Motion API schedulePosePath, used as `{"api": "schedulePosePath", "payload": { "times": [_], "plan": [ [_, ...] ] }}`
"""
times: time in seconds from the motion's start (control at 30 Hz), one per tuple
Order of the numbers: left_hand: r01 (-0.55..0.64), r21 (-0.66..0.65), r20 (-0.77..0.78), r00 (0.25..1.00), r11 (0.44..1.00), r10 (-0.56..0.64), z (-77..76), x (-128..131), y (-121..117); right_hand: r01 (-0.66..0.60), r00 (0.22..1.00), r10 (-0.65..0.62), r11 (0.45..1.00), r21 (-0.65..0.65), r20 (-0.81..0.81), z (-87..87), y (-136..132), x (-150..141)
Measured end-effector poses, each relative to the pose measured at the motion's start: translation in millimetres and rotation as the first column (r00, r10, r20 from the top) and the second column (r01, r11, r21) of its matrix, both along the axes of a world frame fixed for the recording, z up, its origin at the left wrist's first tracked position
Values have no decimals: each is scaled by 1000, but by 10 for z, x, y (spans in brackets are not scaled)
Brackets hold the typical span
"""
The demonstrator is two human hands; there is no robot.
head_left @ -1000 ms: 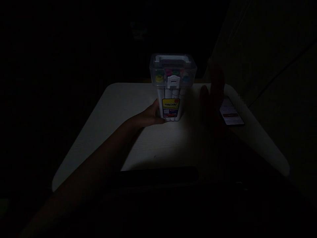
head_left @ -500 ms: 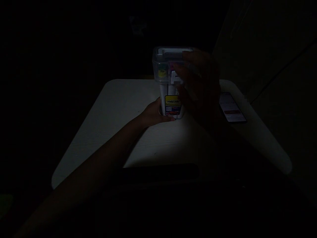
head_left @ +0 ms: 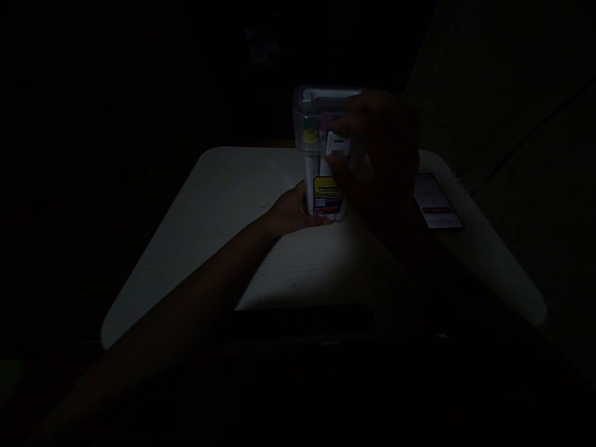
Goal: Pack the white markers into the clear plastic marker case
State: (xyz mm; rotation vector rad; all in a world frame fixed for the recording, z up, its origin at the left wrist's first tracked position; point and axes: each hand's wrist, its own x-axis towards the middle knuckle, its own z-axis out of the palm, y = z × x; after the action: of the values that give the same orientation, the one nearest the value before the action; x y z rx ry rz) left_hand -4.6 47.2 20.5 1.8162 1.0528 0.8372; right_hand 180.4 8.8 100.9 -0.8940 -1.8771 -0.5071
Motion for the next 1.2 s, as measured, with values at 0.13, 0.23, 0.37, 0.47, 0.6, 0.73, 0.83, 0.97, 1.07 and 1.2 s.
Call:
{"api": "schedulePosePath", "payload": {
  "times": [0.13,0.23,0.37,0.47,0.6,0.73,0.83,0.97,1.07,1.2],
  "plan": [
    [27,-5,-24,999,1000,-27,17,-1,2,2,1000,-2,1000,-22,-16,7,6,-16],
    [38,14,-22,999,999,-37,22,-5,8,-15,999,14,1000,-14,-30,15,18,-27],
    [22,31,-65,998,999,-20,44,-6,-12,-30,999,28,999,-45,-44,31,34,-40],
    [-3,46,-103,995,999,8,64,-4,-29,-44,997,44,999,11,-61,37,44,-45],
    [-2,37,-90,996,999,5,65,-4,-24,-18,998,18,1000,2,-68,33,31,-74],
    [-7,19,-103,995,1000,9,54,-7,-7,25,995,-34,995,-94,-94,26,-33,-143],
    [-7,50,-111,994,999,13,48,-12,0,25,996,-36,992,-125,-86,19,-68,-184],
    [10,81,-76,997,997,-4,24,-18,8,19,993,-28,997,-76,-119,-2,12,-153],
    [6,48,-71,997,999,-3,14,-15,7,-28,998,24,997,-69,-63,-18,155,-71],
    [-5,18,-64,998,1000,6,37,-7,-13,-36,999,36,996,-84,-7,-16,198,-46]
  ]
}}
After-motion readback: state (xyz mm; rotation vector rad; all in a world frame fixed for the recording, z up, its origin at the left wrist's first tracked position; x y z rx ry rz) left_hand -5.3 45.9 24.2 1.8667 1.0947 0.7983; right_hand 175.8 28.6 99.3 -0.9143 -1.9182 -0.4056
